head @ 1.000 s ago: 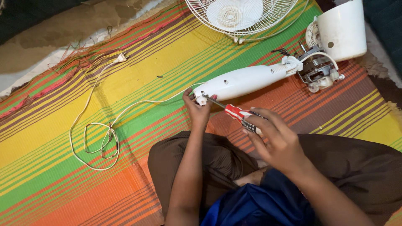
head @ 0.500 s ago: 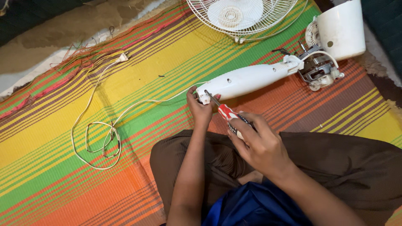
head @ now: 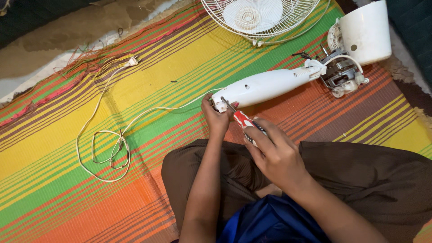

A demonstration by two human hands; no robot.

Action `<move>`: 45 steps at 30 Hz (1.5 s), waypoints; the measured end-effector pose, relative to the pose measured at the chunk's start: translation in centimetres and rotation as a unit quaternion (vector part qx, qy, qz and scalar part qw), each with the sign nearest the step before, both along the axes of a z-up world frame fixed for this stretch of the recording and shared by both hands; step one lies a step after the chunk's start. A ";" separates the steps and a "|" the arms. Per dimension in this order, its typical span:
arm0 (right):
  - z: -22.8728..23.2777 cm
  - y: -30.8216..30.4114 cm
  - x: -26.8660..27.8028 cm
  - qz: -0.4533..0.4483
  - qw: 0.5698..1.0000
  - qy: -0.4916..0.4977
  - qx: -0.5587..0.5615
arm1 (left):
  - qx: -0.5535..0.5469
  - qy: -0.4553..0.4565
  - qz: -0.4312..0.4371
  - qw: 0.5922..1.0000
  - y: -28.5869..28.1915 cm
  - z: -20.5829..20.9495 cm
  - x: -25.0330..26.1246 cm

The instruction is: The person sits on a mat and uses a screwdriver to remove screws from the casing of a white handheld appliance. They then separate the casing halves to expose the internal components.

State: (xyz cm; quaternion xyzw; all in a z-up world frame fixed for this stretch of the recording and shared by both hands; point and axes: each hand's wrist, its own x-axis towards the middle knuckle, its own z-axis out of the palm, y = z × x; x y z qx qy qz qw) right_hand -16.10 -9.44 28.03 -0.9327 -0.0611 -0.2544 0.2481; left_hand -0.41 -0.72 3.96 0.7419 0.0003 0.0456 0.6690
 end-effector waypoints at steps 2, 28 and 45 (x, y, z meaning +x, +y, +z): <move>-0.1 -0.3 0.0 0.016 0.999 0.018 -0.024 | 0.000 0.006 -0.004 1.000 0.1 -0.1 0.0; 0.1 -0.2 -0.4 -0.052 0.987 0.144 -0.042 | -0.021 0.030 -0.008 0.999 0.2 -0.6 -0.2; 1.8 -3.9 1.2 0.175 0.964 0.120 -0.157 | -0.016 0.051 -0.001 0.999 0.3 -1.4 0.0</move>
